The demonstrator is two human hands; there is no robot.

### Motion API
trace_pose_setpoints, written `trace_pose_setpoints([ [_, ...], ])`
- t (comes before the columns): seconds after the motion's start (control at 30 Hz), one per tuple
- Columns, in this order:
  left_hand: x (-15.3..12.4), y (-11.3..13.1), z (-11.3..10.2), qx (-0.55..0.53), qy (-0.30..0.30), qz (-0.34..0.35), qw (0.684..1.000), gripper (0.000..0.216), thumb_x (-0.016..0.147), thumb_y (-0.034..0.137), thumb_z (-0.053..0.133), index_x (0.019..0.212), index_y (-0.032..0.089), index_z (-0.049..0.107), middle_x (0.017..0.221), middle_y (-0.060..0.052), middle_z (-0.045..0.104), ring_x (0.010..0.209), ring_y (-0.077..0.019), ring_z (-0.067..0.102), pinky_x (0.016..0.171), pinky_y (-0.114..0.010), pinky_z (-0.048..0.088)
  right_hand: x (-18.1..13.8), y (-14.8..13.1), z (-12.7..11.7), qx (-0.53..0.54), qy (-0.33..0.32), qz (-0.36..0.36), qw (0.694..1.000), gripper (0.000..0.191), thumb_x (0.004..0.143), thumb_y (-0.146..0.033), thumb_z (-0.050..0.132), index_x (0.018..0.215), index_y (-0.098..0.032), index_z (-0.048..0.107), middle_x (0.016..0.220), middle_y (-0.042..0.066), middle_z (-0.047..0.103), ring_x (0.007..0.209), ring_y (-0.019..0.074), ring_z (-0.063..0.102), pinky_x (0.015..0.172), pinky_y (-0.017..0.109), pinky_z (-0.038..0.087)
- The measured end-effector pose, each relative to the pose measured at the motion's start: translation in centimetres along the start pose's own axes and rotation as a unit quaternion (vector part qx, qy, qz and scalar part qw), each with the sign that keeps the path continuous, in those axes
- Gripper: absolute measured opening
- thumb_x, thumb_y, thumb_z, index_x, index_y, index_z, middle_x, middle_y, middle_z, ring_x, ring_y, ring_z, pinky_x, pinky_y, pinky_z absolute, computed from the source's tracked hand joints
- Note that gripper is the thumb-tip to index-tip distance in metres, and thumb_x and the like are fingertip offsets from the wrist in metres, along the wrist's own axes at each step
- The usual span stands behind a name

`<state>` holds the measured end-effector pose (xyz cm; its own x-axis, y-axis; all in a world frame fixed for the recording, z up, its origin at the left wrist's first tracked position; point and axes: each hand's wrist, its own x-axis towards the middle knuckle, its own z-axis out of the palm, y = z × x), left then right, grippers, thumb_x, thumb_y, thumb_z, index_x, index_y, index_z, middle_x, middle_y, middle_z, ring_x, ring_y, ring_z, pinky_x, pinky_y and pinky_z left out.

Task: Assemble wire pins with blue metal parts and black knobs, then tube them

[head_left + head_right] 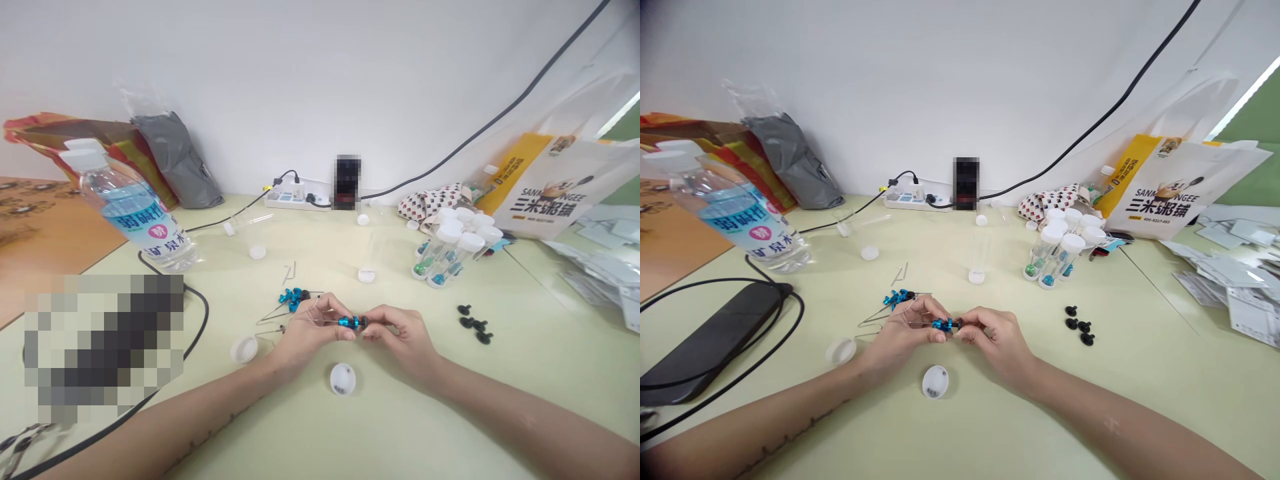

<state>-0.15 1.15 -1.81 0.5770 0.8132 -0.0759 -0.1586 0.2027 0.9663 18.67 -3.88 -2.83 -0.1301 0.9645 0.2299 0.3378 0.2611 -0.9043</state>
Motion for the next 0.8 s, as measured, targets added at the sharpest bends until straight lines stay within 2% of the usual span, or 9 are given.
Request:
trace_pose_setpoints([
  [0.3,0.0,-0.29,0.11,-0.026,0.014,-0.016,0.999,0.018,0.066,0.018,0.077,0.075,0.016,0.061,0.076,0.0,0.063,0.074,-0.0125,0.058,0.072,-0.025,0.044,-0.01,0.01,0.07,-0.022,-0.005,0.01,1.0,0.013,0.088,-0.028,0.055,0.086,-0.019,0.065,0.077,0.001,0.066,0.066,0.0116,0.059,0.061,0.021,0.048],
  [0.4,-0.04,-0.3,0.17,-0.036,0.017,-0.001,0.999,0.016,0.068,0.016,0.075,0.076,0.016,0.061,0.086,-0.001,0.063,0.081,-0.0138,0.059,0.074,-0.025,0.045,0.0,0.21,0.21,-0.044,-0.007,-0.012,0.999,0.016,0.088,-0.029,0.057,0.1,-0.021,0.063,0.083,0.001,0.067,0.073,0.0128,0.062,0.067,0.022,0.05],
  [0.5,-0.02,-0.26,0.19,-0.038,0.027,0.006,0.999,0.016,0.068,0.016,0.074,0.078,0.017,0.062,0.09,-0.001,0.061,0.083,-0.014,0.059,0.076,-0.025,0.045,-0.04,0.45,0.4,-0.073,0.01,-0.042,0.996,0.031,0.086,-0.032,0.059,0.115,-0.022,0.055,0.091,0.003,0.066,0.08,0.0145,0.063,0.074,0.025,0.052],
  [0.6,0.01,-0.21,0.18,-0.043,0.037,-0.002,0.998,0.016,0.068,0.017,0.075,0.077,0.017,0.062,0.089,-0.001,0.058,0.082,-0.0136,0.058,0.075,-0.025,0.044,-0.11,0.54,0.49,-0.082,0.018,-0.056,0.995,0.026,0.088,-0.032,0.056,0.111,-0.022,0.055,0.097,0.005,0.065,0.083,0.015,0.064,0.076,0.026,0.053],
  [0.8,-0.1,-0.34,0.18,-0.024,0.024,0.001,0.999,0.017,0.068,0.018,0.075,0.078,0.017,0.061,0.087,-0.001,0.059,0.083,-0.0147,0.058,0.076,-0.027,0.045,-0.24,0.48,0.43,-0.072,0.014,-0.059,0.996,0.011,0.09,-0.026,0.052,0.098,-0.021,0.057,0.09,0.003,0.066,0.08,0.0141,0.064,0.07,0.024,0.053],
])
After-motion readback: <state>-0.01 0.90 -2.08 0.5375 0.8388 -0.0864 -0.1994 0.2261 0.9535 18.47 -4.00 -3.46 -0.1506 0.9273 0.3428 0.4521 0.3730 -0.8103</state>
